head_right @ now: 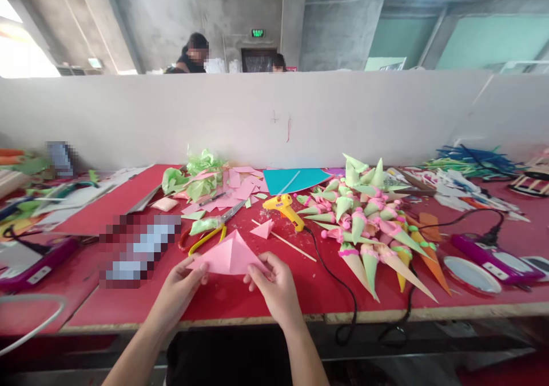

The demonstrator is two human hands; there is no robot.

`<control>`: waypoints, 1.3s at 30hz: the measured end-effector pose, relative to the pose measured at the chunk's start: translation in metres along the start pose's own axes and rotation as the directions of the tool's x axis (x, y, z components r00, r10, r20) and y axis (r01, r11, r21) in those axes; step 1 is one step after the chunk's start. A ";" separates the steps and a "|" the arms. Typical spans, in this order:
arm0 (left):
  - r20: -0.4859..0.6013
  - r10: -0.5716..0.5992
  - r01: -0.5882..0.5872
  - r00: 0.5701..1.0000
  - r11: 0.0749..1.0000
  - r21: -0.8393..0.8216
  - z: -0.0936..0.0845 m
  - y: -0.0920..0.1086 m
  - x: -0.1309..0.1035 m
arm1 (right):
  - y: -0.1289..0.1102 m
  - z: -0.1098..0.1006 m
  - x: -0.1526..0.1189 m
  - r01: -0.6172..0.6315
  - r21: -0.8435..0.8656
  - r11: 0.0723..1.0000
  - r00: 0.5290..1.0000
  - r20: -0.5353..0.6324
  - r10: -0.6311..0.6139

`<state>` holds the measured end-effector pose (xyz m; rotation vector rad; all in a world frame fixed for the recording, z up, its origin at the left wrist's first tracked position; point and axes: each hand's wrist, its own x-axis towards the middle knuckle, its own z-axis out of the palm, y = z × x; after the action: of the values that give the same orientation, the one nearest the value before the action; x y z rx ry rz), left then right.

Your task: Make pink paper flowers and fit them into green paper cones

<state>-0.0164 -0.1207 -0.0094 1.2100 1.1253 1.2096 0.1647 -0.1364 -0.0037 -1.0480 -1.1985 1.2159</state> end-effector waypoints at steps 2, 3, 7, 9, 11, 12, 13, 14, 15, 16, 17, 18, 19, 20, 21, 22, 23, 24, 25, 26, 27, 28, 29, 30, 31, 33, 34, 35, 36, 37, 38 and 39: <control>-0.013 0.007 -0.007 1.000 1.000 -0.004 0.005 0.004 0.000 | -0.002 0.001 -0.001 -0.021 -0.008 1.000 1.000 0.020 0.021; -0.007 0.002 -0.002 1.000 1.000 0.013 0.007 0.007 0.000 | -0.003 0.001 -0.001 -0.024 -0.016 1.000 0.999 0.031 0.024; 0.076 -0.021 0.014 0.997 0.996 0.093 0.009 0.028 0.006 | -0.015 0.003 0.005 -0.012 -0.030 0.999 0.999 0.042 0.014; 0.093 0.022 -0.035 0.995 0.990 0.133 0.006 0.037 0.014 | -0.022 0.006 0.014 0.026 -0.017 1.000 0.999 0.025 -0.026; 0.087 0.077 -0.090 0.993 0.982 0.165 0.002 0.044 0.024 | -0.030 0.010 0.026 0.072 0.007 0.997 0.997 0.027 -0.072; 0.076 0.098 -0.109 0.992 0.980 0.166 0.001 0.047 0.030 | -0.032 0.013 0.034 0.088 0.016 0.996 0.995 0.054 -0.089; 0.064 0.118 -0.127 0.991 0.980 0.155 0.000 0.049 0.036 | -0.034 0.016 0.042 0.101 0.028 0.994 0.993 0.065 -0.103; 0.057 0.146 -0.152 0.988 0.978 0.145 0.000 0.051 0.043 | -0.034 0.019 0.050 0.117 0.045 0.992 0.991 0.056 -0.119; 0.057 0.173 -0.180 0.983 0.974 0.138 0.000 0.053 0.049 | -0.034 0.021 0.057 0.127 0.055 0.990 0.991 0.047 -0.129; 0.062 0.199 -0.206 0.978 0.969 0.137 0.000 0.054 0.055 | -0.033 0.023 0.064 0.138 0.064 0.988 0.989 0.035 -0.140; 0.071 0.225 -0.233 0.972 0.962 0.143 -0.001 0.055 0.060 | -0.031 0.024 0.071 0.147 0.076 0.986 0.988 0.031 -0.150; 0.086 0.245 -0.256 0.966 0.954 0.154 -0.001 0.056 0.065 | -0.029 0.025 0.076 0.155 0.089 0.984 0.987 0.033 -0.159; 0.103 0.260 -0.275 0.960 0.947 0.168 -0.002 0.056 0.070 | -0.027 0.025 0.081 0.163 0.102 0.981 0.985 0.041 -0.167; 0.120 0.275 -0.294 0.954 0.938 0.185 -0.004 0.056 0.075 | -0.025 0.025 0.085 0.168 0.112 0.979 0.983 0.057 -0.175; 0.137 0.293 -0.317 0.946 0.926 0.206 -0.006 0.055 0.079 | -0.024 0.025 0.088 0.173 0.117 0.978 0.980 0.074 -0.183; 0.155 0.314 -0.344 0.936 0.910 0.231 -0.008 0.055 0.082 | -0.023 0.025 0.090 0.179 0.116 0.977 0.978 0.091 -0.190; 0.170 0.339 -0.374 0.925 0.891 0.257 -0.010 0.054 0.084 | -0.024 0.025 0.092 0.185 0.109 0.977 0.974 0.109 -0.197; 0.179 0.367 -0.405 0.913 0.870 0.281 -0.012 0.054 0.086 | -0.024 0.025 0.093 0.191 0.098 0.977 0.971 0.127 -0.202; 0.184 0.397 -0.436 0.899 0.848 0.302 -0.013 0.053 0.087 | -0.026 0.025 0.094 0.197 0.085 0.977 0.968 0.142 -0.207; 0.188 0.419 -0.459 0.888 0.829 0.320 -0.014 0.052 0.087 | -0.026 0.025 0.095 0.202 0.073 0.977 0.965 0.156 -0.211; 0.194 0.430 -0.472 0.882 0.815 0.337 -0.014 0.050 0.087 | -0.027 0.025 0.096 0.204 0.060 0.977 0.962 0.172 -0.211; 0.209 0.433 -0.480 0.877 0.803 0.354 -0.014 0.048 0.087 | -0.026 0.025 0.096 0.202 0.044 0.978 0.959 0.192 -0.207; 0.231 0.427 -0.485 0.874 0.791 0.372 -0.014 0.046 0.086 | -0.025 0.024 0.096 0.198 0.027 0.980 0.957 0.210 -0.199; 0.253 0.416 -0.486 0.873 0.784 0.387 -0.013 0.043 0.085 | -0.023 0.024 0.095 0.192 0.014 0.981 0.957 0.220 -0.190; 0.265 0.406 -0.482 0.875 0.783 0.394 -0.012 0.040 0.084 | -0.021 0.024 0.095 0.185 0.008 0.983 0.958 0.221 -0.182; 0.260 0.394 -0.468 0.882 0.798 0.380 -0.011 0.035 0.083 | -0.015 0.023 0.093 0.174 0.025 0.984 0.965 0.197 -0.175; 0.250 0.391 -0.460 0.886 0.809 0.367 -0.010 0.033 0.082 | -0.013 0.023 0.092 0.170 0.044 0.984 0.968 0.182 -0.175; 0.243 0.387 -0.454 0.889 0.816 0.359 -0.009 0.032 0.082 | -0.011 0.023 0.091 0.166 0.064 0.984 0.969 0.175 -0.175; 0.242 0.388 -0.453 0.890 0.817 0.357 -0.009 0.030 0.082 | -0.009 0.023 0.090 0.161 0.076 0.984 0.969 0.176 -0.172; 0.240 0.392 -0.457 0.888 0.812 0.362 -0.009 0.029 0.083 | -0.009 0.023 0.089 0.155 0.083 0.984 0.969 0.180 -0.168; 0.234 0.402 -0.463 0.885 0.803 0.375 -0.009 0.029 0.083 | -0.009 0.024 0.088 0.150 0.086 0.985 0.969 0.184 -0.163; 0.221 0.417 -0.472 0.882 0.790 0.391 -0.009 0.028 0.083 | -0.009 0.024 0.087 0.143 0.085 0.986 0.970 0.188 -0.157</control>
<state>-0.0225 -0.0376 0.0196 1.9584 1.0796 1.2360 0.1387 -0.0512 0.0160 -0.7849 -1.3496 1.2527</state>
